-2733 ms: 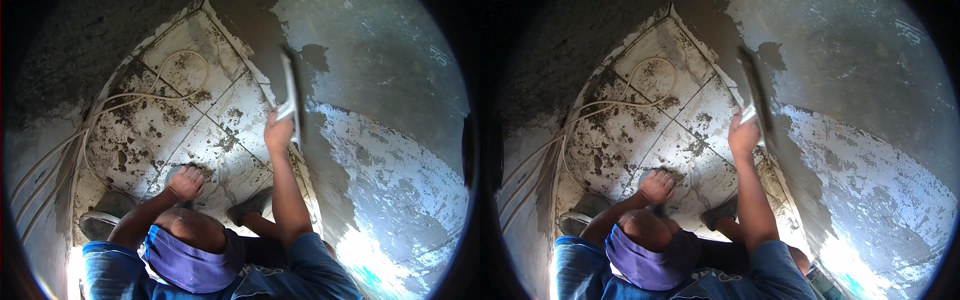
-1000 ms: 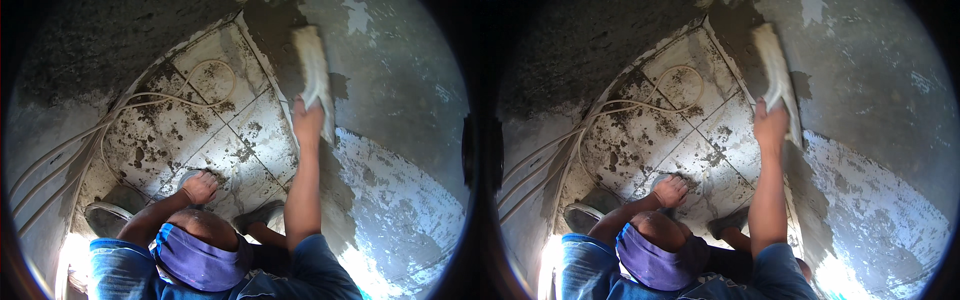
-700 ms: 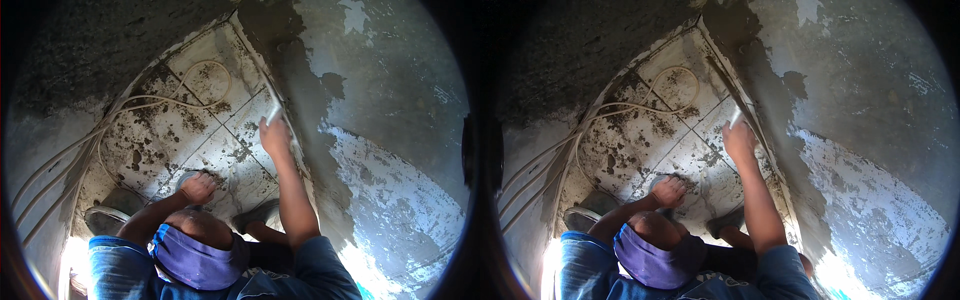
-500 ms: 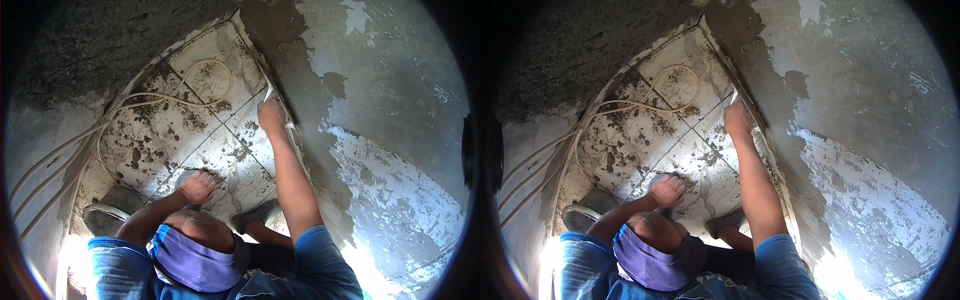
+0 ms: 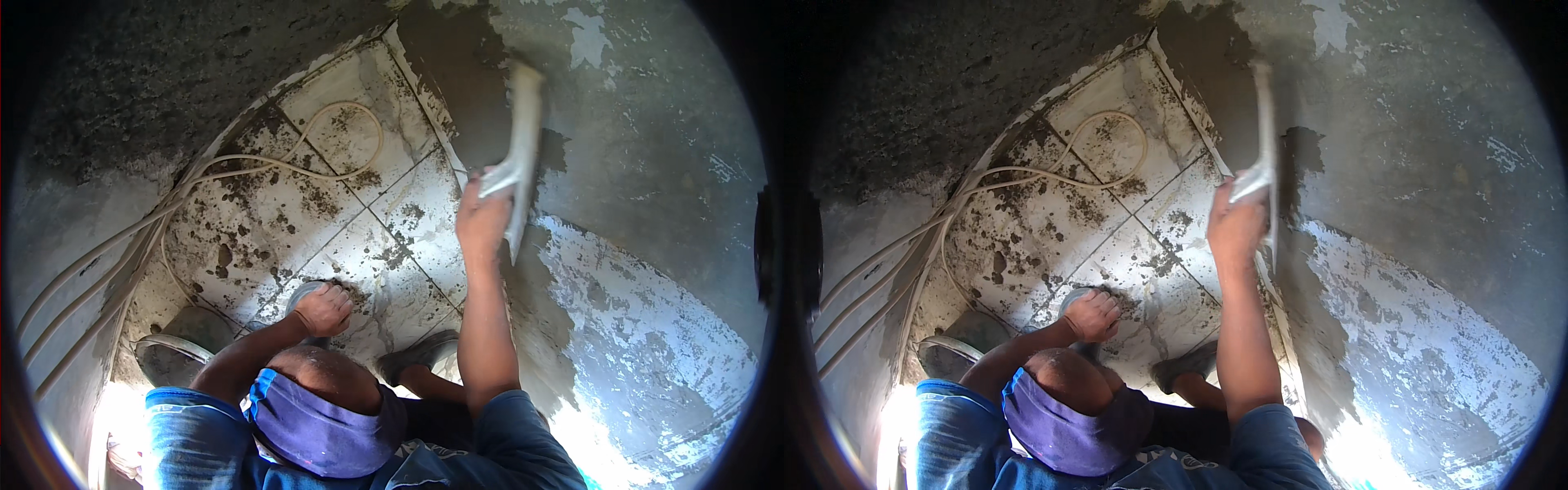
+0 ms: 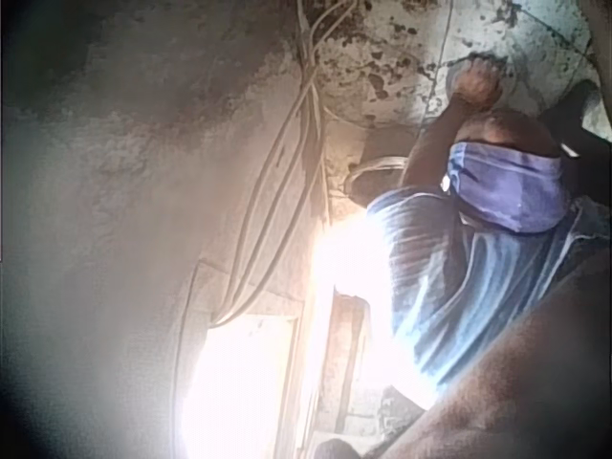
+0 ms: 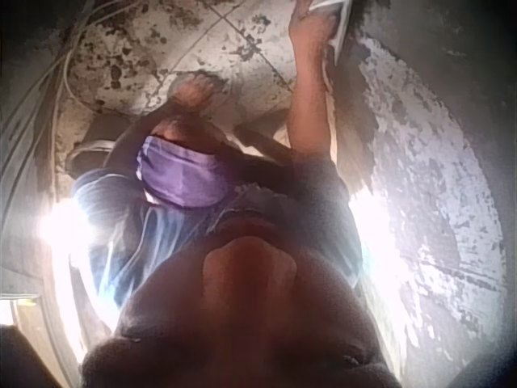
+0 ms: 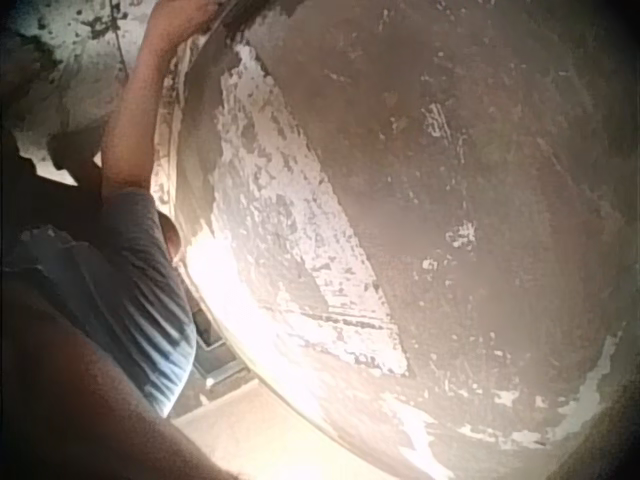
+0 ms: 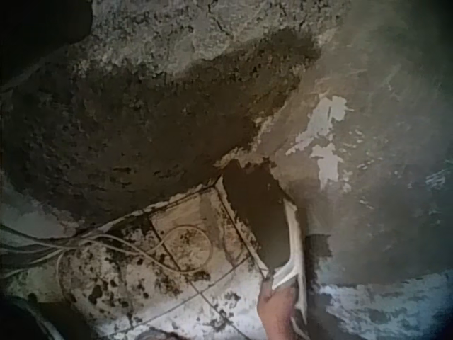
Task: The person scoops mortar from a bucket onto a plastering board using a trowel, applies the mortar to the wall, and smooths the surface with a float.
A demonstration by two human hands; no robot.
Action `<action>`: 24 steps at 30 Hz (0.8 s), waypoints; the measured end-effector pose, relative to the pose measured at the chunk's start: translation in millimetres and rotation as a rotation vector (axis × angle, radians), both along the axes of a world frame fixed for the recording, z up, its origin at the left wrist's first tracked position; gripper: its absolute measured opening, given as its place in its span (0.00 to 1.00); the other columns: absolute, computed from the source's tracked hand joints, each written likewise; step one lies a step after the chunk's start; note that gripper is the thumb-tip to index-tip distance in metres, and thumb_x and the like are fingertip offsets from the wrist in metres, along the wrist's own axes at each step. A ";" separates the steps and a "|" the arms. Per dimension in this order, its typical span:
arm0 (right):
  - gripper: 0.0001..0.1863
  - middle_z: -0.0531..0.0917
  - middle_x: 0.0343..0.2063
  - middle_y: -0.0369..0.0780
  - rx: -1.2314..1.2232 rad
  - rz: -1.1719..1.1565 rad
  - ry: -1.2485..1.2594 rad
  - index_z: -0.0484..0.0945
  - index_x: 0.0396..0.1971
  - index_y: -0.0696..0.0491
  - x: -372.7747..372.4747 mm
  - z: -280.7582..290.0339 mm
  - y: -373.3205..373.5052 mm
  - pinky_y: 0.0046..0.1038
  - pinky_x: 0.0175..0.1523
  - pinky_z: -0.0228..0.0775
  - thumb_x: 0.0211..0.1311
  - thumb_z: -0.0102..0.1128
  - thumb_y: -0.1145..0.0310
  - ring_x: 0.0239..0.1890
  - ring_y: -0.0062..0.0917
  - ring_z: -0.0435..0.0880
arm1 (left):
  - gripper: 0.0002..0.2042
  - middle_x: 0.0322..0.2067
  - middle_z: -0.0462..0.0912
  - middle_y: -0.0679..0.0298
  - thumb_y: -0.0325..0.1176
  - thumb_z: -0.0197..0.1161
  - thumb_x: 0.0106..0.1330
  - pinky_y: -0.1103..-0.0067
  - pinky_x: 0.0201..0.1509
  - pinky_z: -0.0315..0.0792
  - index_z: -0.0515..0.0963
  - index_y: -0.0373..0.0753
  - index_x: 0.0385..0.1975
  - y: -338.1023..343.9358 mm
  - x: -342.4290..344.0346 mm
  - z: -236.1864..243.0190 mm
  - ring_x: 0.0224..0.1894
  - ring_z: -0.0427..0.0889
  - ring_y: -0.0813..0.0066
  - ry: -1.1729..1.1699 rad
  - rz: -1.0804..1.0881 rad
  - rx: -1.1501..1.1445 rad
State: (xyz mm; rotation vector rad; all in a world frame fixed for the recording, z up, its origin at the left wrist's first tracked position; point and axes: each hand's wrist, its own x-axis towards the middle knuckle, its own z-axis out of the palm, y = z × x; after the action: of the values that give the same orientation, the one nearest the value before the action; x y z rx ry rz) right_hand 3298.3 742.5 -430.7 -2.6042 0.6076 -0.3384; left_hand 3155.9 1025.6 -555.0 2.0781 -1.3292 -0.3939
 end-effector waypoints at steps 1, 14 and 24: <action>0.19 0.82 0.30 0.53 0.029 0.017 0.104 0.67 0.48 0.63 -0.1 -6.4 3.6 0.41 0.39 0.74 0.64 0.54 0.66 0.32 0.47 0.83 | 0.12 0.28 0.74 0.65 0.42 0.63 0.50 0.72 0.44 0.68 0.75 0.41 0.27 2.5 -1.1 -0.8 0.34 0.75 0.67 0.000 0.006 -0.001; 0.15 0.82 0.34 0.52 0.228 0.165 -0.036 0.74 0.40 0.63 72.7 -61.2 -11.2 0.35 0.42 0.72 0.63 0.56 0.66 0.34 0.40 0.82 | 0.12 0.30 0.76 0.64 0.41 0.63 0.49 0.73 0.44 0.69 0.75 0.40 0.28 2.5 -2.5 -1.1 0.36 0.76 0.67 0.028 0.018 0.029; 0.09 0.80 0.24 0.38 0.470 0.116 -0.041 0.76 0.34 0.63 8.1 -51.4 5.6 0.27 0.32 0.68 0.63 0.51 0.72 0.26 0.22 0.77 | 0.08 0.26 0.73 0.65 0.38 0.61 0.50 0.72 0.41 0.68 0.74 0.42 0.24 1.6 0.4 -3.2 0.33 0.74 0.67 -0.010 0.035 -0.056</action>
State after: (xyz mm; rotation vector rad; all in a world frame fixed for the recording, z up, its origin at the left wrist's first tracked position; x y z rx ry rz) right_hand 3306.4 748.0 -482.1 -2.1634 0.4542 -0.1840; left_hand 3156.2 1027.2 -558.2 2.0566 -1.2937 -0.3276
